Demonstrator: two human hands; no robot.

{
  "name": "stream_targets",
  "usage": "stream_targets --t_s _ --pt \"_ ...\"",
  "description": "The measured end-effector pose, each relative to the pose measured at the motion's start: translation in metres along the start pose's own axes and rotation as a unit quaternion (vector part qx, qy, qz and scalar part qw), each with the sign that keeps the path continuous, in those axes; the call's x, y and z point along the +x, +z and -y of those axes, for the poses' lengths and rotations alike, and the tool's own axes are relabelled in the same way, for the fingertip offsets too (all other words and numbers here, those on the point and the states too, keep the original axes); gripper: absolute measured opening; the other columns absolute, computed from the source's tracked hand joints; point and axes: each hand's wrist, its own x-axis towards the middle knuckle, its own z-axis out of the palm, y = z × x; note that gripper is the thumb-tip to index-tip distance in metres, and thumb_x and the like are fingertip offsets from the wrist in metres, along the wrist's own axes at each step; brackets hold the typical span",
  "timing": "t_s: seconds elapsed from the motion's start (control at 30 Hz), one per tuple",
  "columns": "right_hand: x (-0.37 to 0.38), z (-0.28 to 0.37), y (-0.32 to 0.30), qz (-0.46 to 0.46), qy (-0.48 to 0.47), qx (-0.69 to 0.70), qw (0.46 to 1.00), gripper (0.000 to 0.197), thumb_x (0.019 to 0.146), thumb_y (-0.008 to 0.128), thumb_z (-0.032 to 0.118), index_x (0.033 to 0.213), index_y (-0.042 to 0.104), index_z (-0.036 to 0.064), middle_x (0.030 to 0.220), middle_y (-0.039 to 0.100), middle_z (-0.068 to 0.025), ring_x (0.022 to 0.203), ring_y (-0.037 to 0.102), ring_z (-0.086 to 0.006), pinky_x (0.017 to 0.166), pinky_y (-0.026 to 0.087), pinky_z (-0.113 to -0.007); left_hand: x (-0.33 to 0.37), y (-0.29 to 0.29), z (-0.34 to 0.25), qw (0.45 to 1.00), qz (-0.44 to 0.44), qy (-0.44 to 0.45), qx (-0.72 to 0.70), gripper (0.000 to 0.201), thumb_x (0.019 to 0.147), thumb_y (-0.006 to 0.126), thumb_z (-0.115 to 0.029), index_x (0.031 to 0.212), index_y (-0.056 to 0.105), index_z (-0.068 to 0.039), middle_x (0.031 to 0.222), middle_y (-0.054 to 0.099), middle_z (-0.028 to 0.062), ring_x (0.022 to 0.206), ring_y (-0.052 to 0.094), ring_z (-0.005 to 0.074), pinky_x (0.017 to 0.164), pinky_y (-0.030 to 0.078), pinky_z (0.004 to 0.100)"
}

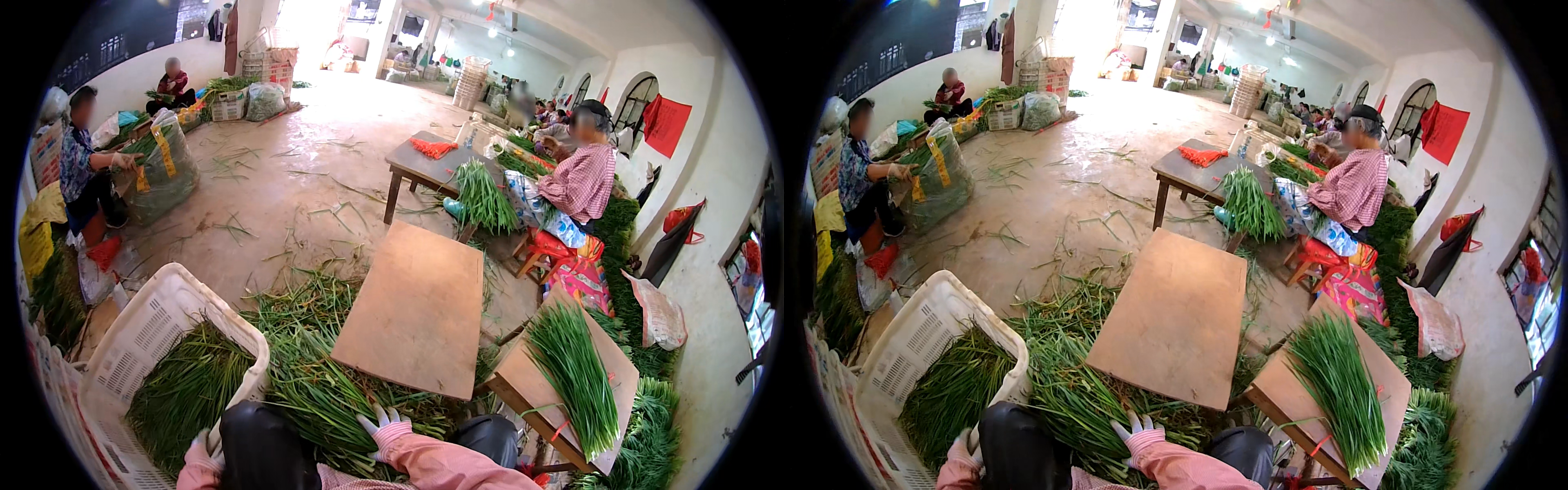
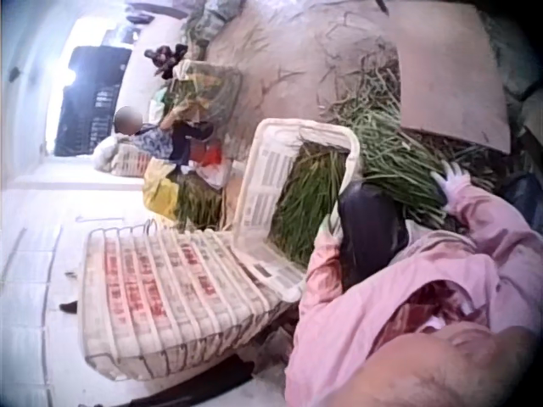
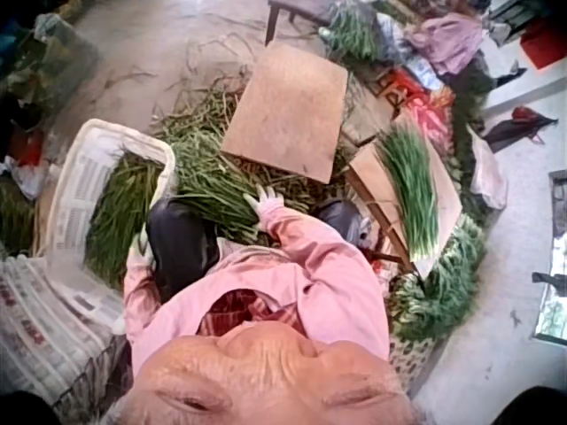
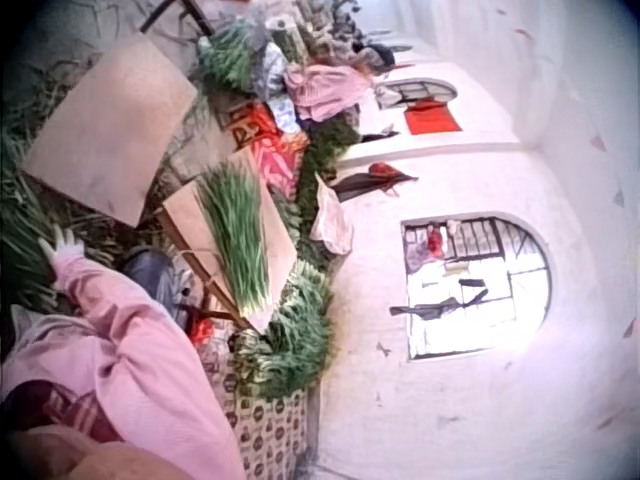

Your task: The person sorts through green onions, removes loose leaves, and bundles them together using red string on a cardboard work surface.

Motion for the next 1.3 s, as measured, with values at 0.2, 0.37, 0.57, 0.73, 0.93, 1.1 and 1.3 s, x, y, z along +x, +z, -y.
stream_targets --t_s 0.2,0.37,0.57,0.73,0.93,1.1,1.3 --pt "0.082 0.011 -0.037 0.028 0.025 0.02 0.999 0.091 0.071 0.069 0.037 0.142 0.014 0.0279 0.146 0.018 -0.0171 0.128 0.03 -0.0397 0.096 0.034 -0.054 0.015 -0.014 -0.027 0.98 0.17 -0.016 0.099 0.038 0.08 0.057 -0.018 0.116 0.053 -0.01 0.101 0.063 0.0142 0.087 0.061 0.0308 0.079 0.047 0.0373" --pt "0.143 0.028 -0.04 0.067 0.023 0.022 0.997 0.089 0.07 0.069 0.032 0.142 0.016 0.0255 0.146 0.02 -0.0143 0.127 0.033 -0.0345 0.095 0.037 -0.05 0.028 -0.016 -0.046 0.982 0.143 0.059 0.112 0.039 0.075 0.062 -0.015 0.113 0.056 -0.009 0.095 0.063 0.0176 0.09 0.06 0.0328 0.079 0.047 0.0385" --pt "0.173 0.036 -0.019 0.071 -0.005 0.038 0.997 0.087 0.07 0.067 0.035 0.142 0.02 0.0254 0.147 0.018 -0.0117 0.134 0.021 -0.0348 0.104 0.023 -0.053 0.017 -0.022 -0.043 0.989 0.14 0.006 -0.04 0.046 0.074 0.065 -0.017 0.117 0.054 -0.004 0.101 0.062 0.0154 0.095 0.059 0.0262 0.086 0.045 0.0341" --pt "0.167 0.029 -0.02 0.063 -0.012 0.065 0.996 0.087 0.069 0.067 0.036 0.141 0.021 0.0242 0.146 0.02 -0.0121 0.133 0.021 -0.0354 0.104 0.022 -0.054 0.02 -0.025 -0.046 0.984 0.173 -0.036 -0.029 0.047 0.075 0.065 -0.018 0.119 0.054 -0.005 0.104 0.061 0.0122 0.097 0.057 0.0215 0.086 0.044 0.0318" --pt "0.149 0.032 -0.048 -0.005 0.016 0.044 0.999 0.089 0.065 0.069 0.031 0.141 0.023 0.0232 0.146 0.021 -0.0138 0.132 0.027 -0.0328 0.099 0.034 -0.046 0.022 -0.029 -0.061 0.979 0.186 0.018 0.079 0.043 0.079 0.061 -0.022 0.119 0.053 -0.01 0.11 0.061 0.0142 0.101 0.057 0.0313 0.087 0.044 0.0358" --pt "0.109 0.089 -0.108 0.02 0.031 -0.019 0.999 0.087 0.068 0.069 0.042 0.14 0.025 0.0199 0.141 0.03 -0.0161 0.127 0.034 -0.0348 0.096 0.036 -0.05 0.013 -0.036 -0.017 0.991 0.078 0.095 0.056 0.066 0.066 0.067 -0.03 0.124 0.047 -0.004 0.091 0.062 0.0217 0.086 0.061 0.035 0.075 0.049 0.0416" --pt "0.045 0.089 -0.138 -0.213 -0.128 0.072 0.966 0.053 0.072 0.068 0.026 0.117 0.051 0.0034 0.108 0.057 -0.0208 0.1 0.055 -0.0353 0.087 0.045 -0.041 -0.025 -0.083 0.017 0.986 0.012 0.149 0.079 0.042 0.07 0.065 -0.027 0.104 0.055 -0.004 0.084 0.06 0.018 0.075 0.058 0.0359 0.066 0.048 0.0437"
